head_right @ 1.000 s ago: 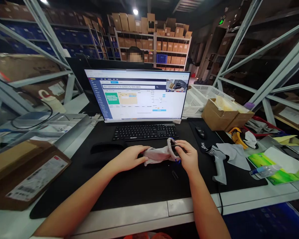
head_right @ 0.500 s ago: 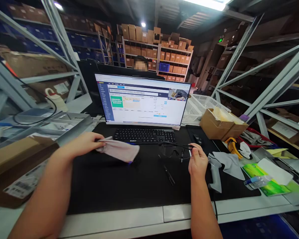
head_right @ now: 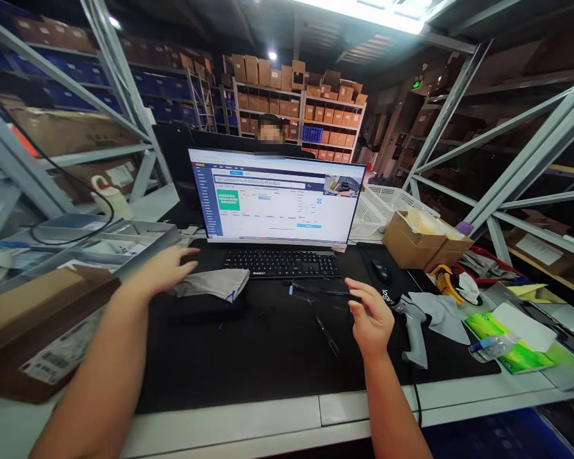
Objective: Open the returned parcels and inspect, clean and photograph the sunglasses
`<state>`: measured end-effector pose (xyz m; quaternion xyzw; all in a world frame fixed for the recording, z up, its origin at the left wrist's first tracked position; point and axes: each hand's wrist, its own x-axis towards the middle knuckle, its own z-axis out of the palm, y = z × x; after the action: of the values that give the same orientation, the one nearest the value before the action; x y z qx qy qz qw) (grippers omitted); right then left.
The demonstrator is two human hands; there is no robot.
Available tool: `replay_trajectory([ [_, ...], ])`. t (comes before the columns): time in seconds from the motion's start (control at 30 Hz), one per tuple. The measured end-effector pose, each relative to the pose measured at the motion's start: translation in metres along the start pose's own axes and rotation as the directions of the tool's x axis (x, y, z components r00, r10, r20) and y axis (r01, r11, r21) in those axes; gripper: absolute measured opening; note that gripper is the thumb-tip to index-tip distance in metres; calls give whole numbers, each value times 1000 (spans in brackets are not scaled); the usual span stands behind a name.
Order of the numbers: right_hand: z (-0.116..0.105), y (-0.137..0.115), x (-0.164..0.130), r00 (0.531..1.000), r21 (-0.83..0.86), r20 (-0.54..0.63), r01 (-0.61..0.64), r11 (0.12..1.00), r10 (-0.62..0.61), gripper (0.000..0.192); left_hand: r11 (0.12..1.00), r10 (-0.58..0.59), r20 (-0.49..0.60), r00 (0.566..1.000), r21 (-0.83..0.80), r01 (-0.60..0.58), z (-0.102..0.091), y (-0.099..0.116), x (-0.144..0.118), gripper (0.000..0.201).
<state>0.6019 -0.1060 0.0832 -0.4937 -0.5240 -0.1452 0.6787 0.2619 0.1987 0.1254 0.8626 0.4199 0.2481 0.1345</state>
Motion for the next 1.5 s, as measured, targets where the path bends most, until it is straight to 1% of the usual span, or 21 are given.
replay_trajectory([
  [0.07, 9, -9, 0, 997, 15, 75, 23, 1000, -24, 18, 984, 157, -49, 986, -74, -161, 6, 45, -11, 41],
  [0.1, 14, -12, 1, 995, 27, 100, 25, 999, -27, 19, 930, 308, -29, 951, -202, -308, 10, 68, -18, 40],
  [0.13, 20, -14, 1, 993, 43, 117, 16, 999, -20, 19, 857, 440, 30, 898, -315, -409, 15, 89, -25, 37],
  [0.17, 26, -14, 2, 992, 62, 129, -7, 998, -1, 17, 810, 522, 118, 845, -378, -448, 20, 107, -32, 34],
  [0.23, 36, -12, 3, 986, 101, 144, -94, 990, 79, 12, 779, 578, 229, 784, -441, -445, 28, 130, -41, 25],
  [0.3, 43, -7, 4, 965, 134, 175, -219, 966, 194, 10, 776, 582, 297, 757, -480, -408, 33, 137, -44, 24],
  [0.4, 47, 3, -1, 904, 173, 269, -384, 907, 331, 13, 753, 600, 360, 714, -557, -351, 34, 132, -42, 25],
  [0.47, 46, 10, -6, 872, 172, 343, -422, 890, 348, 12, 727, 620, 383, 685, -608, -318, 34, 129, -39, 29],
  [0.53, 44, 16, -12, 865, 115, 404, -370, 922, 297, 9, 696, 635, 373, 676, -656, -292, 35, 130, -38, 34],
  [0.6, 42, 23, -16, 881, 18, 424, -240, 971, 210, 11, 670, 643, 345, 684, -686, -284, 37, 134, -39, 35],
  [0.67, 40, 31, -19, 906, -87, 395, -127, 988, 151, 16, 646, 658, 322, 681, -706, -290, 40, 139, -40, 34],
  [0.73, 39, 37, -20, 933, -174, 327, -100, 980, 153, 21, 615, 678, 297, 673, -731, -297, 42, 142, -41, 37],
  [0.83, 39, 41, -20, 927, -224, 263, -209, 952, 266, 34, 556, 688, 231, 688, -777, -295, 46, 144, -41, 48],
  [0.97, 42, 35, -19, 855, -141, 230, -443, 885, 464, 51, 515, 649, 145, 746, -806, -291, 60, 140, -42, 48],
  [1.07, 44, 28, -18, 875, -91, 130, -459, 884, 467, 52, 495, 576, 75, 814, -824, -274, 82, 138, -45, 39],
  [1.1, 45, 26, -18, 885, -81, 87, -451, 889, 457, 53, 484, 550, 52, 834, -833, -267, 91, 138, -47, 43],
  [1.17, 46, 23, -17, 884, -57, 16, -465, 883, 467, 54, 494, 509, 33, 860, -829, -261, 111, 141, -53, 69],
  [1.23, 48, 19, -16, 851, -13, -7, -525, 851, 525, 58, 538, 474, 38, 880, -804, -255, 129, 146, -61, 100],
  [1.3, 52, 16, -17, 801, 42, 9, -598, 800, 599, 62, 572, 441, 58, 895, -787, -231, 143, 152, -68, 113],
  [1.37, 58, 13, -22, 745, 102, 46, -666, 739, 665, 64, 582, 415, 87, 905, -791, -191, 151, 157, -74, 106],
  [1.5, 72, 11, -39, 633, 257, 160, -768, 587, 758, 63, 557, 359, 104, 927, -821, -124, 151, 165, -82, 73],
])
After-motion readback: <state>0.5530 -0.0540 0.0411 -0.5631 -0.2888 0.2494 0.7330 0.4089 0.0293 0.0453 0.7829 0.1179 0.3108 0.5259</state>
